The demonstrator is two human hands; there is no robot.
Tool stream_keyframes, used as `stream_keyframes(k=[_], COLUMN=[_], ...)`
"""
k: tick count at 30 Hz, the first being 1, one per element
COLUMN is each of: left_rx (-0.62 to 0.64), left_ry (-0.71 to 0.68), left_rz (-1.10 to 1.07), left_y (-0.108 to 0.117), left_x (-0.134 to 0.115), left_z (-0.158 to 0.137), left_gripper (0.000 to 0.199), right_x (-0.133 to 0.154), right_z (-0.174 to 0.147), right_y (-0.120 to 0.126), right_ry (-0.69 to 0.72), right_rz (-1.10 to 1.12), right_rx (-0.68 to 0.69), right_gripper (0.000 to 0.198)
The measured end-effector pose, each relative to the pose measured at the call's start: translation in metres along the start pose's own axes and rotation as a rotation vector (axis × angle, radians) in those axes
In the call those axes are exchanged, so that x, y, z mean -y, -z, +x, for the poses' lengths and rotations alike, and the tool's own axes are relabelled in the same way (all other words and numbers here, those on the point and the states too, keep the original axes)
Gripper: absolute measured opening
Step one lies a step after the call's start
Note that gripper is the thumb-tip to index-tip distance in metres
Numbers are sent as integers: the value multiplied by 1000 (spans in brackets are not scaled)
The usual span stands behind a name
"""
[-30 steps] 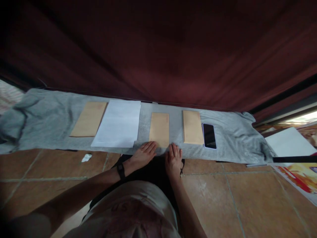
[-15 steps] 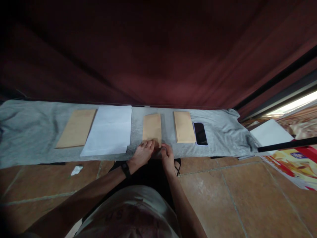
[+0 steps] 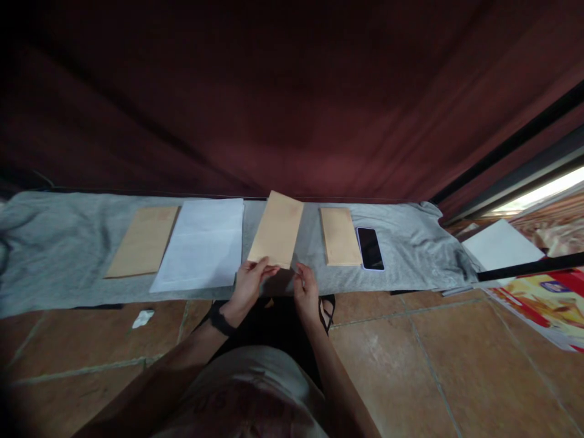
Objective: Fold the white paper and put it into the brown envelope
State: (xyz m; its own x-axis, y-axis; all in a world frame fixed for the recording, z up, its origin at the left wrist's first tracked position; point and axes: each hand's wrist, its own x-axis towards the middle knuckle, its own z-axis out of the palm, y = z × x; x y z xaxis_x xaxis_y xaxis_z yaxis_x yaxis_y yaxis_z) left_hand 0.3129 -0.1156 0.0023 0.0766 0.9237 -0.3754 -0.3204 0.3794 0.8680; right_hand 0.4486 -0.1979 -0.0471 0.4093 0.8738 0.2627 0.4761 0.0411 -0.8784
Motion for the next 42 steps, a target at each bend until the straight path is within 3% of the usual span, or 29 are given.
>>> stream_keyframes(k=[5, 9, 13, 15, 18, 23, 25, 28, 31, 36, 42], left_rx=[-16, 31, 53, 97, 177, 395, 445, 488, 510, 550, 615], left_ry=[190, 278, 407, 405, 171, -690, -885, -977, -984, -966, -953], left_rz=[-118, -79, -12, 76, 384, 1096, 1333, 1569, 1653, 1666, 1662], left_y=[6, 9, 17, 23, 31, 37, 41, 49, 54, 48, 25], left_x=[33, 40, 46, 48, 47, 46, 50, 58, 61, 51, 41], left_z=[-9, -16, -24, -29, -36, -39, -36, -30, -26, -8, 45], left_gripper=[30, 31, 31, 37, 42, 41, 52, 71, 77, 72, 63], right_x=[-3, -5, -9, -10, -12, -15, -17, -19, -21, -24, -25], right_z=[-12, -19, -23, -23, -21, -22, -24, -28, -31, -33, -32], right_y=[-3, -4, -2, 0, 2, 3, 2, 2, 4, 7, 4], right_ry=[166, 314, 354, 367, 382, 411, 425, 422, 406, 407, 396], right_rz=[-235, -355, -469, -499, -536, -560, -568, -595, -620, -605, -589], right_rx=[104, 247, 310, 355, 389, 397, 403, 397, 390, 396, 343], right_gripper=[48, 50, 51, 51, 52, 56, 60, 61, 62, 65, 56])
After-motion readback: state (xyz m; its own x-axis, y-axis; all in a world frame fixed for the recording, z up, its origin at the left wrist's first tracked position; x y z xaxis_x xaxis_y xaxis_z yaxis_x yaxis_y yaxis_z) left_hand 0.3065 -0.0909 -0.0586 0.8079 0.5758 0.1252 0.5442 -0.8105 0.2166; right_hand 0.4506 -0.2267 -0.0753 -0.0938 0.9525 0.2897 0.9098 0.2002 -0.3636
